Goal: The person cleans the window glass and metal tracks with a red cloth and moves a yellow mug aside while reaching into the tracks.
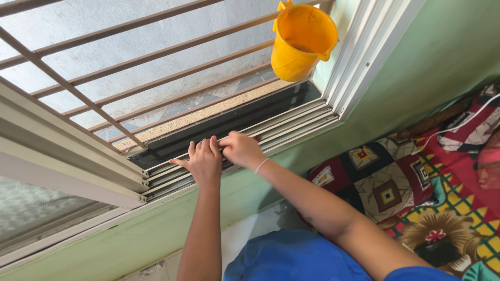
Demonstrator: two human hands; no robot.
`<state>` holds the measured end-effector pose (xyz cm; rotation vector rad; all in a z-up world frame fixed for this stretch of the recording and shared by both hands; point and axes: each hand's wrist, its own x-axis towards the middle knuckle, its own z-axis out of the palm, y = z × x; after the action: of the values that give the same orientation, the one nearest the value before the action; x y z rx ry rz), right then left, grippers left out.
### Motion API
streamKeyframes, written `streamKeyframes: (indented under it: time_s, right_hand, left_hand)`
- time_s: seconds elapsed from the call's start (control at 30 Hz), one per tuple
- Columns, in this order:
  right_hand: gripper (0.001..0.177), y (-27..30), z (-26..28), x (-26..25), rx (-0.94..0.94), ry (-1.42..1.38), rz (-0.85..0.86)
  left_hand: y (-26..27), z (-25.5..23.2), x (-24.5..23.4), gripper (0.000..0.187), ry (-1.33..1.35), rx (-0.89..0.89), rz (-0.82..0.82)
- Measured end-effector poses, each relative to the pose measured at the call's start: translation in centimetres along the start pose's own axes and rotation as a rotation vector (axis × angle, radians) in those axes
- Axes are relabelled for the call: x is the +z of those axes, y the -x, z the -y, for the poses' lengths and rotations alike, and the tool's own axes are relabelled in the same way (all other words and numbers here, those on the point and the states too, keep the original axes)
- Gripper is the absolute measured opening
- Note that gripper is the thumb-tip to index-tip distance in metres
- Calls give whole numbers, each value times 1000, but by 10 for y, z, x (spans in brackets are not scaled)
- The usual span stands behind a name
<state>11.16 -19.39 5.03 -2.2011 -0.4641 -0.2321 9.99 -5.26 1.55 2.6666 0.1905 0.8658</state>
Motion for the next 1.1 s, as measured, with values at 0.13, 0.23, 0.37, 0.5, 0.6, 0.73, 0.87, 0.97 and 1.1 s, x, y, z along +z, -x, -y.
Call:
streamKeyframes:
  time_s: [0.13, 0.23, 0.37, 0.5, 0.6, 0.73, 0.87, 0.97, 1.1]
  right_hand:
    - [33, -20, -37, -86, 286, -871, -277]
    - [31, -13, -70, -153, 36, -2, -675]
    - [32, -1, -103, -159, 392, 582, -334]
    - [39, 12, -106, -100, 20, 973, -442]
    - [24, 13, -85, -54, 39, 720, -201]
    - [44, 11, -35, -7, -144, 237, -87]
    - [47, -13, 6, -17, -6, -720, 66]
    - [51, -35, 36, -36, -244, -574, -266]
    - [49, -71, 39, -64, -328, -106, -635]
  left_hand:
    - [0, -2, -3, 41, -27, 1, 27]
    - [1, -5, -7, 43, -25, -8, 43]
    - [0, -7, -9, 43, -22, -5, 31]
    - [0, -7, -11, 44, -5, -26, 35]
    - [3, -5, -12, 40, 63, -30, 16]
    - [1, 0, -18, 36, 254, -126, -15]
    - [-12, 22, -37, 38, 192, -39, -186]
    - [-41, 50, -62, 40, 46, 44, -262]
    - [-99, 75, -84, 57, 32, 116, -290]
